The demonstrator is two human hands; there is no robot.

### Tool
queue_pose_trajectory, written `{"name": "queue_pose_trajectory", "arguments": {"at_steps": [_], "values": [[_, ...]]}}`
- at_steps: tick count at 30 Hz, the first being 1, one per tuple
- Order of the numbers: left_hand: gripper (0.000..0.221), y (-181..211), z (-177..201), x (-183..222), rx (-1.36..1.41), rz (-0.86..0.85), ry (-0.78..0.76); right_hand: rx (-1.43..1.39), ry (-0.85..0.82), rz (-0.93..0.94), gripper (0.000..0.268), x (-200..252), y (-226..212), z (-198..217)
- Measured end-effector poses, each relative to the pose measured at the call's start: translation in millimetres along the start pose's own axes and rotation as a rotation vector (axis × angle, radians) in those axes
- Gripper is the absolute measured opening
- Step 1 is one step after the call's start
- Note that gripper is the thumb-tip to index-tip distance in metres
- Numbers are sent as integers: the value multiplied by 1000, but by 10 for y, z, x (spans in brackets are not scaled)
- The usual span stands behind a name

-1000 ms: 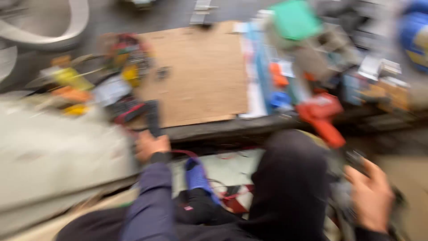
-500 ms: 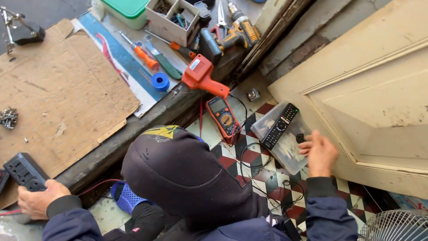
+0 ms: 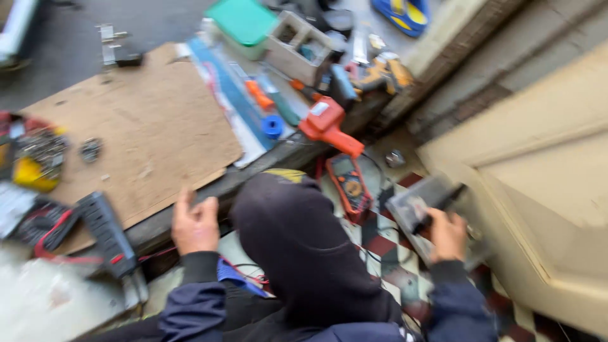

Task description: Repairing a TV remote control by prying it open and cleaning internal components with a utility knife.

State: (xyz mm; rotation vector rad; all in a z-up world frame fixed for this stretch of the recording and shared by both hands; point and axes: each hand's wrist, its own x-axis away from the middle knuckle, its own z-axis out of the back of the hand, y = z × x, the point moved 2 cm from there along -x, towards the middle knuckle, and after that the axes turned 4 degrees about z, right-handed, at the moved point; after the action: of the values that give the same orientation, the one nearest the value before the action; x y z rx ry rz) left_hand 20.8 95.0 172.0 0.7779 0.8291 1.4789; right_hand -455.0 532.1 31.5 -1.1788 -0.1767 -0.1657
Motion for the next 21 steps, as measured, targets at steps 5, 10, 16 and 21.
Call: {"name": "queue_pose_trajectory", "arguments": {"at_steps": [5,10,16,21], "values": [[55,4,104,72,544,117,-106,-410,-413,259,60,1829,-2603,22],[51,850,523,157,907,252,-209,-563,-745,471,80,3235,-4111,-353],[107,1072,757,58,1338,283,-743,-193,-1263,329,71,4404,-3715,-1890],[48,-115,86,-667,1074,425,-260,28,-1398,323,38,4352,-2571,-2833]]}}
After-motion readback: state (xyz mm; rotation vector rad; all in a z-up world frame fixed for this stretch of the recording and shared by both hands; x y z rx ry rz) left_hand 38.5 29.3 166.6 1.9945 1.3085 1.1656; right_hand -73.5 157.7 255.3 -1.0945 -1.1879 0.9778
